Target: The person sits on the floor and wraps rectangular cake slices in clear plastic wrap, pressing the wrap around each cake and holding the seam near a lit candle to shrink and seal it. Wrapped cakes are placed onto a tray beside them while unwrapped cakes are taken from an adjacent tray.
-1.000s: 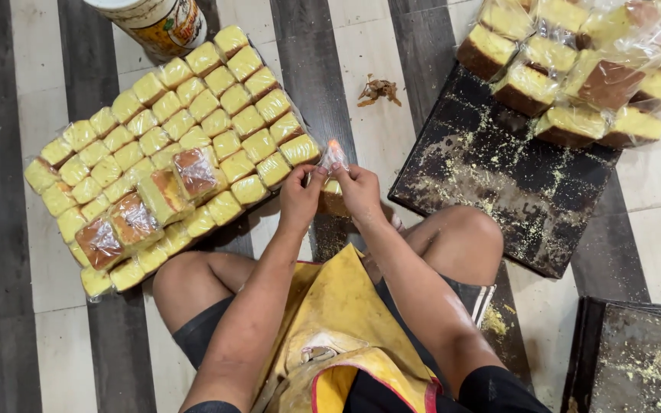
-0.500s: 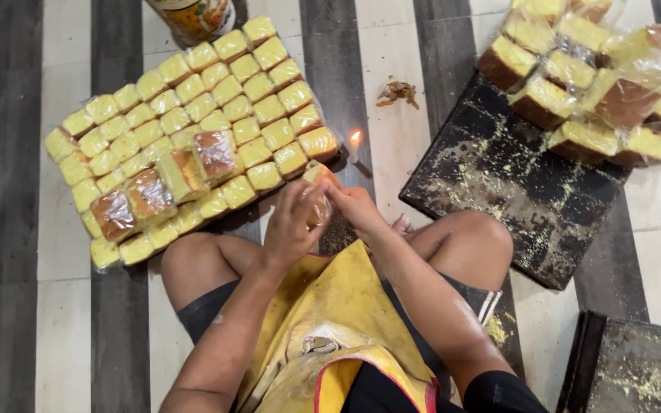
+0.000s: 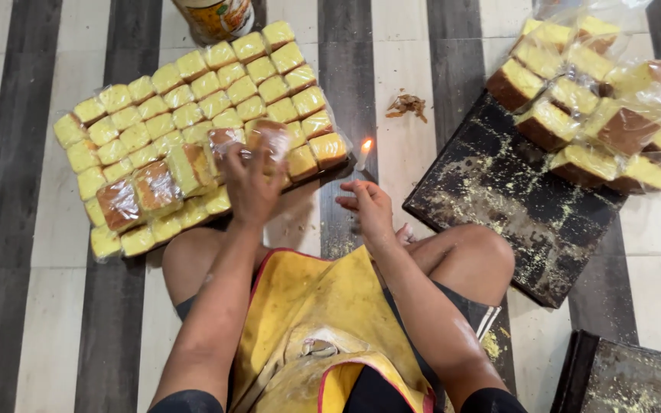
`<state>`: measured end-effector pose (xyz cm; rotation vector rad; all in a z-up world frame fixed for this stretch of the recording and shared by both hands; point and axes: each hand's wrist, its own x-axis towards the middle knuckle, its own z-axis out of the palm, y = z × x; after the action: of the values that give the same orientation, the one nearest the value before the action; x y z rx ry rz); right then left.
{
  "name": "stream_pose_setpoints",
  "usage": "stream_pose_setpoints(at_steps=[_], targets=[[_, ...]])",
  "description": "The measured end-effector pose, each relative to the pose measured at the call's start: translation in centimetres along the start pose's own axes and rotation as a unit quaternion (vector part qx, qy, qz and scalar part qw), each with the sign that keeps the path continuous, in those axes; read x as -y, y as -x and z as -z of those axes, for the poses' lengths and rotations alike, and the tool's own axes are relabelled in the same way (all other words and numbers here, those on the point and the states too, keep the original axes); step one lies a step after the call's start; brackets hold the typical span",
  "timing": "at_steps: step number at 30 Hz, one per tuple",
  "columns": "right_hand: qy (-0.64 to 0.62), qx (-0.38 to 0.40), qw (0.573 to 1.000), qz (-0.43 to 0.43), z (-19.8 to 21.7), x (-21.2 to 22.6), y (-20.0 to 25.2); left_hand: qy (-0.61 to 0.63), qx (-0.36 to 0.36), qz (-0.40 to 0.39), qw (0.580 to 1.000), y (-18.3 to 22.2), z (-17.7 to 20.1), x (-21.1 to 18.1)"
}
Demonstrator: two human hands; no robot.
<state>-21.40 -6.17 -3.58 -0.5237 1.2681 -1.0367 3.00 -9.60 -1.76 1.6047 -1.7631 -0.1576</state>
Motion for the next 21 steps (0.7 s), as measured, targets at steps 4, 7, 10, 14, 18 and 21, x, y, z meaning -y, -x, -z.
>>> stream_pose_setpoints(at_steps=[4,7,10,14,18,21], targets=[[-0.082,0.013,0.988,0.128,2.9,-2.4,-1.5,-0.205,0.053,-0.010,0.977,-0.9,-1.8,3.4],[-0.083,0.011,0.974,0.211,6.8,1.1,-0.3,-0.212,0.112,0.012,0.971,0.6,-1.2,2.0],[0.002,-0.053,0.954,0.296,12.3,7.3,-0.4,-0.166,0.061,-0.030,0.984,3.5,-1.1,1.0],[0.271,-0.229,0.884,0.304,19.9,15.5,-3.4,-0.060,0.064,-0.062,0.994,6.0,-1.0,-2.6],[0.557,-0.304,0.667,0.391,26.7,19.3,-10.1,0.068,0.144,-0.081,0.984,8.1,-2.1,-5.2],[0.639,-0.267,0.637,0.339,27.2,22.0,-14.3,0.125,0.204,-0.054,0.969,8.5,-3.2,-5.8]])
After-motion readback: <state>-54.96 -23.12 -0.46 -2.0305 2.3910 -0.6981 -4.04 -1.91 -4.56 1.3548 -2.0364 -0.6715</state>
